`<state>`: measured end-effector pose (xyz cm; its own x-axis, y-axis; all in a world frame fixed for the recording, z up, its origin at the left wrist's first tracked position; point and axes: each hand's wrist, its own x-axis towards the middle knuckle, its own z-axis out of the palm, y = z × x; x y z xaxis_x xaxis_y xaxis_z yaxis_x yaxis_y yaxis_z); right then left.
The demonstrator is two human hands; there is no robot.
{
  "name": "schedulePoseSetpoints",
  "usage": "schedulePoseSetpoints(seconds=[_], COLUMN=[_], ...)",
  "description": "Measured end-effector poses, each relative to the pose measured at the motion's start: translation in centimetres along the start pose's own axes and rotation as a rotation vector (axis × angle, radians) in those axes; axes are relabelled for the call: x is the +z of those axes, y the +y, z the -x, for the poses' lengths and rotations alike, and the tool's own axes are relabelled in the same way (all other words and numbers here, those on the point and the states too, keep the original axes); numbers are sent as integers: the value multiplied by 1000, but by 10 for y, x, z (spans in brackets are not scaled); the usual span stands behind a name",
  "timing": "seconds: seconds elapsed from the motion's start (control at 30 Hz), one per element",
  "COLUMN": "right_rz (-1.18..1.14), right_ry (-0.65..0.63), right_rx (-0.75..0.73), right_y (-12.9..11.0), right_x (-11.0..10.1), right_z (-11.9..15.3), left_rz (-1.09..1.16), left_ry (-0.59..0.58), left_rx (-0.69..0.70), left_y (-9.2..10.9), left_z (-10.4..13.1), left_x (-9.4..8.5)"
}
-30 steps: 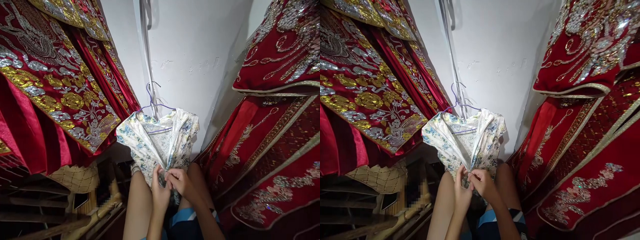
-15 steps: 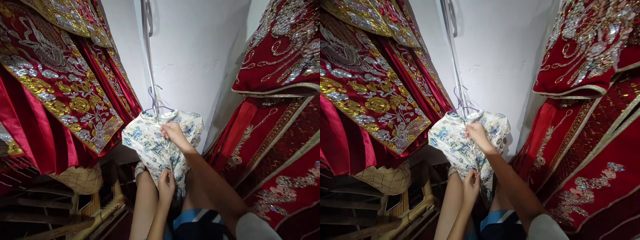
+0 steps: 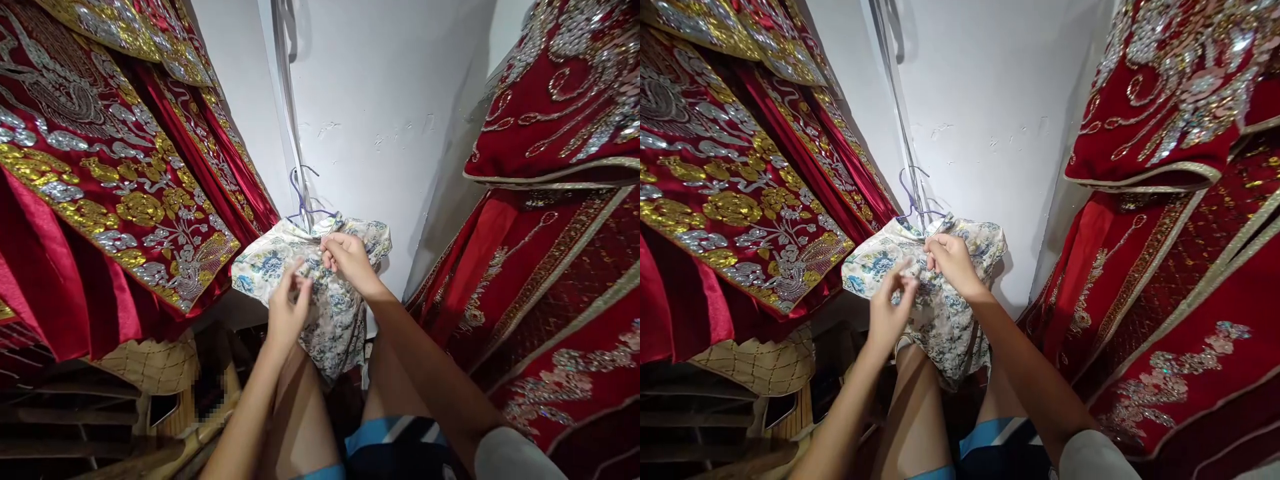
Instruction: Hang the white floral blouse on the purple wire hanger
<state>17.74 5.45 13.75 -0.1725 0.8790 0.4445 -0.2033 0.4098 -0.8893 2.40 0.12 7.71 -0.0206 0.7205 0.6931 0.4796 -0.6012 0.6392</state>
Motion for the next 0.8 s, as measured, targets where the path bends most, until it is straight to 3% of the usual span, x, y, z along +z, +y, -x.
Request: schedulePoseSetpoints(seconds=[0.13,0.23,0.5,0.67,0.8], right_rz=[27,71,215,166,146], right_ry=[-4,12,48,-25,-45], right_rx=[-31,-53,13,56,29], right_y=[-4,0,37,40,40], right_x=[0,-2,4,10,6], right_z=[0,2,9,5,6], left_rz=[-139,-206,-244,-178,-239], left_ry=[-39,-46,143,192,222], left_rx=[190,297,246,197,240], left_y=[19,26,23,16,16], left_z=[-61,-77,-62,-58,-56], left_x=[-10,-6,-1,3,5])
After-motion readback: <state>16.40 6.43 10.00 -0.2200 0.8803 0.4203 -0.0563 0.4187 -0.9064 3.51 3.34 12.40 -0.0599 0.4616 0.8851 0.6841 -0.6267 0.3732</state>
